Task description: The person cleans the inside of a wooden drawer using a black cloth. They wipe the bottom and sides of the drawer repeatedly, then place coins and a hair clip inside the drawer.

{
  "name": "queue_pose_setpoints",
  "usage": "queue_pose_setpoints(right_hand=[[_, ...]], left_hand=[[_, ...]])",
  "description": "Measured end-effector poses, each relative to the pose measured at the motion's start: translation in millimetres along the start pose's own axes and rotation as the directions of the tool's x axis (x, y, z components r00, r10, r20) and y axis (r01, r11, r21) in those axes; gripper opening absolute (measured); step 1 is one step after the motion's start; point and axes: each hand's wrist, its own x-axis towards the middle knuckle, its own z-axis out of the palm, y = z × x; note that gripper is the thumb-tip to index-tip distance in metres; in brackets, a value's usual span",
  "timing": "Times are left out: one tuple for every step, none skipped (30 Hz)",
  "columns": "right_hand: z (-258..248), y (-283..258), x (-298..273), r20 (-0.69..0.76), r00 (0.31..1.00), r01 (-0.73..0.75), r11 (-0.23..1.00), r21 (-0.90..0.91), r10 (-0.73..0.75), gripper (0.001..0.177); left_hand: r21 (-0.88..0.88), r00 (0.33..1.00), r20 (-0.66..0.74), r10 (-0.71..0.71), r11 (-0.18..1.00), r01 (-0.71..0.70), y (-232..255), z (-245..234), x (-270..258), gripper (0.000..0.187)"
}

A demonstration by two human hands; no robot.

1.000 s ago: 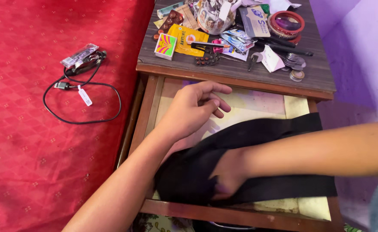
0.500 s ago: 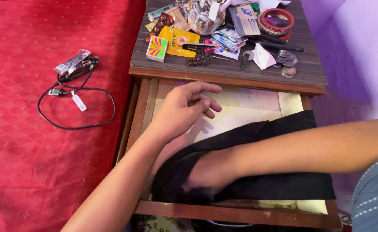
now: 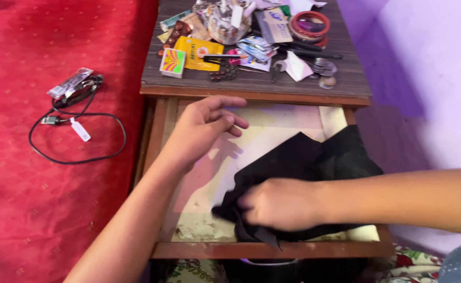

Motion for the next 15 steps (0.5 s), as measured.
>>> queue_pose_setpoints(right_hand=[[-0.9, 5.3, -9.7, -0.004, 0.993, -0.117, 0.992, 0.045, 0.118, 0.011], [-1.7, 12.4, -20.4, -0.003, 0.971, -0.238, 0.967, 0.091, 0.239, 0.019], [-2.9, 19.5, -32.3, 0.004, 0.934, -0.353, 0.926, 0.136, 0.356, 0.029], [-5.5, 27.1, -45.7, -0.096, 0.907, -0.385, 0.900, 0.203, 0.410, 0.036], [-10.2, 31.1, -63.3, -0.191, 0.865, -0.408, 0.872, 0.271, 0.464, 0.044], [-18.6, 32.5, -83.3, -0.163, 0.803, -0.416, 0.736, 0.535, 0.573, 0.041], [-28.7, 31.2, -103.9, -0.104, 0.740, -0.378, 0.538, 0.753, 0.665, 0.039], [-38.3, 25.4, -125.4, -0.125, 0.467, -0.460, 0.361, 0.812, 0.875, 0.038], [-50.6, 17.3, -149.2, -0.107, 0.140, -0.473, 0.161, 0.866, 0.984, 0.038], [-68.2, 9.7, -175.0, -0.179, 0.084, -0.397, 0.197, 0.896, 0.980, 0.042], [-84.7, 3.3, -196.8, -0.253, 0.053, -0.334, 0.256, 0.907, 0.966, 0.041], [-94.4, -3.0, -213.3, -0.332, 0.030, -0.269, 0.327, 0.906, 0.943, 0.040], [-101.7, -6.7, -226.1, -0.383, 0.021, -0.219, 0.378, 0.900, 0.924, 0.039], [-106.6, -5.6, -234.4, -0.411, 0.011, -0.185, 0.406, 0.895, 0.912, 0.039], [-108.3, -4.3, -241.1, -0.433, 0.002, -0.151, 0.428, 0.891, 0.902, 0.038]], left_hand=[[0.002, 1.000, 0.001, 0.007, 1.000, -0.007, 0.7, -0.3, 0.0, 0.037], [-0.003, 1.000, 0.002, 0.008, 1.000, -0.008, 0.8, 0.0, -0.4, 0.038], [-0.008, 1.000, 0.004, 0.008, 1.000, -0.008, 1.3, -0.5, -0.9, 0.039], [-0.013, 1.000, 0.007, 0.009, 1.000, -0.009, 1.5, -0.1, -1.5, 0.040], [-0.005, 1.000, 0.006, -0.005, 1.000, 0.005, 1.2, 1.7, -2.5, 0.040], [0.008, 1.000, 0.001, -0.016, 1.000, 0.016, 2.3, 0.8, -3.4, 0.039], [0.021, 1.000, -0.005, -0.027, 0.999, 0.028, 3.5, 0.1, -3.4, 0.039], [0.025, 0.999, -0.004, -0.032, 0.999, 0.032, 4.1, 0.0, -4.5, 0.040], [0.028, 0.999, -0.003, -0.036, 0.999, 0.036, 4.6, 0.3, -4.9, 0.041], [0.030, 0.999, -0.002, -0.039, 0.999, 0.039, 5.2, 1.0, -4.4, 0.042], [0.037, 0.999, -0.004, -0.045, 0.998, 0.045, 5.9, 1.7, -3.8, 0.042], [0.043, 0.999, -0.008, -0.054, 0.998, 0.054, 6.1, 2.4, -4.1, 0.042], [0.048, 0.998, -0.012, -0.062, 0.997, 0.063, 6.2, 3.1, -4.4, 0.042], [0.049, 0.998, -0.015, -0.068, 0.996, 0.069, 6.4, 3.2, -4.7, 0.042], [0.051, 0.997, -0.018, -0.074, 0.996, 0.075, 6.8, 3.1, -5.2, 0.042]])
